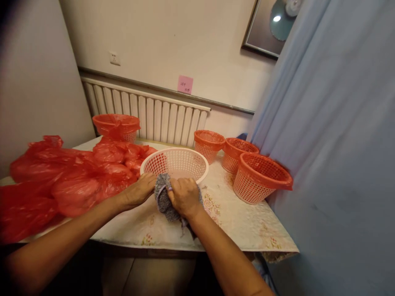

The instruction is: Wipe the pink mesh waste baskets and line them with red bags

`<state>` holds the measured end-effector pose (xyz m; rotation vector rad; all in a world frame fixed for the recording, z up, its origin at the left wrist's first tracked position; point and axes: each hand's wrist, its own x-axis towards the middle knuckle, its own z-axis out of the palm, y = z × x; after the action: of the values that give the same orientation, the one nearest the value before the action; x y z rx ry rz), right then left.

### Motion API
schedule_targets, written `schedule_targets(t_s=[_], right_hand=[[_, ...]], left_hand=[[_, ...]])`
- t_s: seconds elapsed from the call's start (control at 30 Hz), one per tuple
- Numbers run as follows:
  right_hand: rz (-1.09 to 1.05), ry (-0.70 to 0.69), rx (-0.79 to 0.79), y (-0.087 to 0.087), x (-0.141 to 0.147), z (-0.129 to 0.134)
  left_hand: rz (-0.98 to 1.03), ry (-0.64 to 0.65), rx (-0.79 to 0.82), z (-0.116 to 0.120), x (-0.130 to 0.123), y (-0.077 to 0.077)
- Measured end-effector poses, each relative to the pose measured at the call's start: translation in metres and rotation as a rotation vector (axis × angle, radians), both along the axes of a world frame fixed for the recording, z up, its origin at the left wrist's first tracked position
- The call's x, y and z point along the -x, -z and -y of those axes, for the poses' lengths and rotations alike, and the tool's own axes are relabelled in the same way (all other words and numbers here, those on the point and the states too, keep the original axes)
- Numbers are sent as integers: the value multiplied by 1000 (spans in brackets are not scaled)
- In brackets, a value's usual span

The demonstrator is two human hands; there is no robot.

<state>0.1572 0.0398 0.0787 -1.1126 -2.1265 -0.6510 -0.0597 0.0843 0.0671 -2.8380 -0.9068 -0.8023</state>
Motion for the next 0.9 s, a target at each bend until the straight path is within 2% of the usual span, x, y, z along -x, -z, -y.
schedule_targets(t_s=[0.13, 0.23, 0.33, 0.47, 0.53, 0.67, 0.8, 0.9], right_hand=[[-133, -170, 27, -2, -49, -21], [-248, -192, 31, 6, -72, -23], [-303, -138, 12, 15, -65, -12], [-247, -39, 21, 16, -26, 15], [-190, -5, 29, 12, -8, 27], [-107, -42, 57, 8, 0, 33], [-195, -171, 92, 12, -26, 16], [-355, -200, 113, 16, -45, 3]], left_hand=[[5, 24, 68, -16, 23, -12], [-38, 18, 35, -13, 23, -21], [-80, 0, -27, 4, 7, -25], [-97, -4, -58, 34, -20, -20], [-54, 39, -27, 40, -22, -17], [-13, 68, 33, 23, 5, -16], [19, -8, 52, 3, 40, -20], [61, -60, 58, 8, 38, -24]])
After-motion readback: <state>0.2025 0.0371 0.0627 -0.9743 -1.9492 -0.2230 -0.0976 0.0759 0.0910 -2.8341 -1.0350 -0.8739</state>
